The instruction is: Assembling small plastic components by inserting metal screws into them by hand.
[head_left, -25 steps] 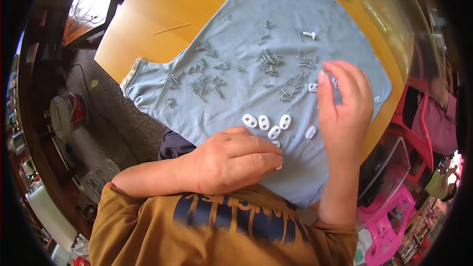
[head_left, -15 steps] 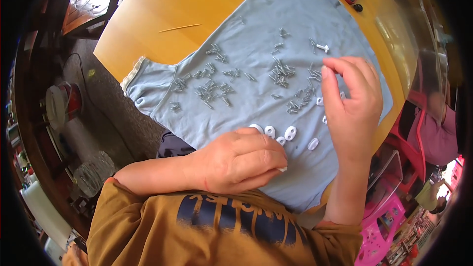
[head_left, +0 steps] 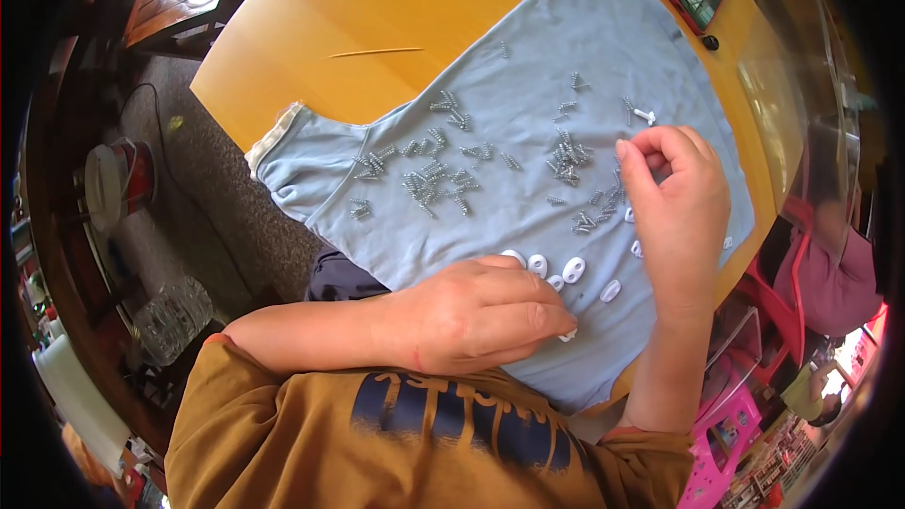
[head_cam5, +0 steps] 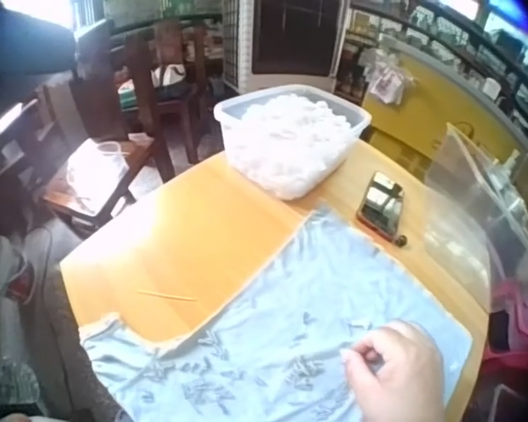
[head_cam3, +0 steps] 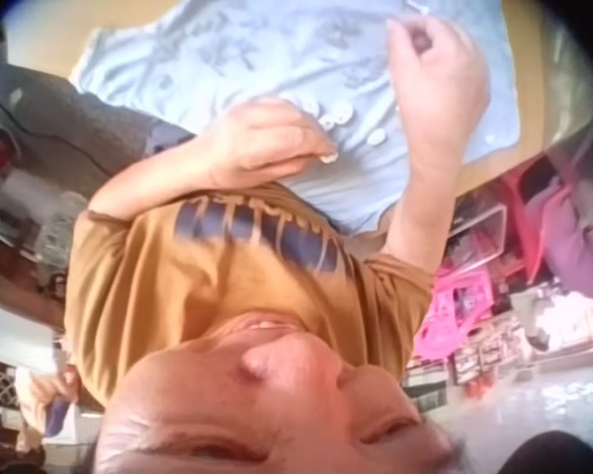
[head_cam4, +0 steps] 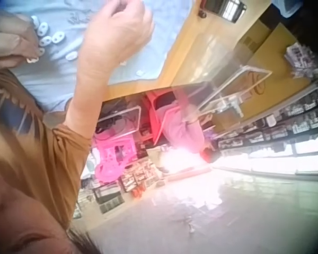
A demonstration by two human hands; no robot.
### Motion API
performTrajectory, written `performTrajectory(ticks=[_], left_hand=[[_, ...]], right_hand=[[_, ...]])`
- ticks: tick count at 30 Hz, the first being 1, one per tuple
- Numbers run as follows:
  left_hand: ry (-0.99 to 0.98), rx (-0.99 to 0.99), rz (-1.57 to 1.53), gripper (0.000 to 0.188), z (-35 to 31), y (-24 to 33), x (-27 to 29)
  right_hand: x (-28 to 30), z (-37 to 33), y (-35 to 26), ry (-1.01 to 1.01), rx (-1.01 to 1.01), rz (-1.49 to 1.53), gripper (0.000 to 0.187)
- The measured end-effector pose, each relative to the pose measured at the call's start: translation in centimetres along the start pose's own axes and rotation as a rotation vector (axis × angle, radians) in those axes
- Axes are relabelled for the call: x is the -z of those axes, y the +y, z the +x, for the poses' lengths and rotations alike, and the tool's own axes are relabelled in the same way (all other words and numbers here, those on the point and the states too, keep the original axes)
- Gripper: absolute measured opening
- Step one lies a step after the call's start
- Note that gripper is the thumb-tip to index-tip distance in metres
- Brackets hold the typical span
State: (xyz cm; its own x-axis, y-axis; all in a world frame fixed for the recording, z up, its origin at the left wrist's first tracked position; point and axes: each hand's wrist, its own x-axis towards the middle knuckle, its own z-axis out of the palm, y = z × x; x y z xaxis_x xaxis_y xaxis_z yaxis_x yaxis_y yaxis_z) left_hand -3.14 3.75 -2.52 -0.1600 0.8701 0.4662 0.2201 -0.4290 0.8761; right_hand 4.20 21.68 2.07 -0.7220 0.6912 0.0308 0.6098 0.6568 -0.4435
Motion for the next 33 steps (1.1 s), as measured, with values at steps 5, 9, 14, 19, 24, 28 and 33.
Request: performTrajectory(ticks=[5, 9, 14, 19, 24, 28, 33], left_hand=[[0.025, 0.019, 0.011, 0.024, 0.1, 0.1, 0.0], [0.04, -0.028, 0.062, 0.024, 0.2, 0.3, 0.1], [0.042, -0.073, 0.138, 0.029, -1.0, 1.1, 0.9], [0.046, -0.03, 0.17, 0.03, -1.5, 1.7, 1.3], [0.103, 0.093, 0.066, 0.027, -0.5, 1.8, 1.4], [0.12, 0.253, -0.085, 0.018, 0.9, 2.3, 1.4], [0.179, 0.681, -0.502, 0.01, 3.1, 3.7, 1.9]], right_hand=[[0.7, 0.6, -0.6, -0.086, 0.01, -0.102, 0.012], [0.6, 1.1, -0.6, -0.091, 0.045, -0.197, 0.01], [0.4, 1.3, -0.1, -0.1, 0.061, -0.181, 0.009], [0.3, 0.7, 0.3, 0.013, 0.162, -0.066, 0.009], [0.9, -0.7, 0.2, 0.038, 0.005, 0.284, 0.003], [1.3, -2.0, 0.7, 0.01, -0.038, 0.539, 0.004], [2.4, -4.9, -0.5, -0.018, -0.216, 1.147, 0.023]])
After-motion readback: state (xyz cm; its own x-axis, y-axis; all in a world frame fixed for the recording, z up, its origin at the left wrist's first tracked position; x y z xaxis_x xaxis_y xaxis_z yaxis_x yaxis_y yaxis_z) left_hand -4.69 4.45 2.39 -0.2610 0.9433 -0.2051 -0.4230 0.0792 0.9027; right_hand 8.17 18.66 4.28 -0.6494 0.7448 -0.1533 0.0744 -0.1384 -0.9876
